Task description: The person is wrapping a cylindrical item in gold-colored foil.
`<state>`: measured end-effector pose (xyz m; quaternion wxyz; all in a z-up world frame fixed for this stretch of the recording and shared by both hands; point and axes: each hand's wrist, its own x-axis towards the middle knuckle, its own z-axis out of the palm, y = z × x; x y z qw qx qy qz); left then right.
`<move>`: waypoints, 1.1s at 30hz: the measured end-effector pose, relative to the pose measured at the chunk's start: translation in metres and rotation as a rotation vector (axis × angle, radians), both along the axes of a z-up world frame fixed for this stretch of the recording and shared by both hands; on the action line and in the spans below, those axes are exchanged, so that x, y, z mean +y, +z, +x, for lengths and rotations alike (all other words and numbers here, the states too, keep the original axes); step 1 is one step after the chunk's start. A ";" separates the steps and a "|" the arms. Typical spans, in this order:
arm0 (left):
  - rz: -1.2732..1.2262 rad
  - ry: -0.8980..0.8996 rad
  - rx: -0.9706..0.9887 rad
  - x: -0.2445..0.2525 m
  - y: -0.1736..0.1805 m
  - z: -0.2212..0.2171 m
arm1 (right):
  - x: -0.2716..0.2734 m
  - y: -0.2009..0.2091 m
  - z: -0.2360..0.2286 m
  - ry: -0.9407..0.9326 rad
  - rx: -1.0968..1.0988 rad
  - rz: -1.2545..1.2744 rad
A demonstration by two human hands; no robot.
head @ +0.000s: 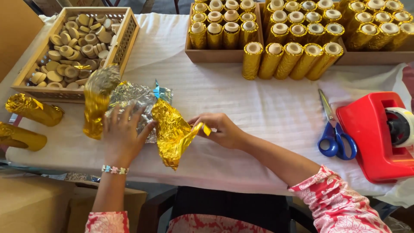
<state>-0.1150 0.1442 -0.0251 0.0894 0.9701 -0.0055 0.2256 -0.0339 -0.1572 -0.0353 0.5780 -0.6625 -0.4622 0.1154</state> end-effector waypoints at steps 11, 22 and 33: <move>-0.071 0.090 0.149 0.006 -0.014 -0.005 | -0.023 -0.026 0.050 -0.421 0.767 0.307; -0.007 0.302 -0.157 0.033 -0.002 -0.028 | -0.036 -0.005 0.061 -0.677 0.786 0.213; 0.144 0.508 0.271 0.051 0.016 -0.008 | -0.033 0.001 0.056 -0.662 0.750 0.184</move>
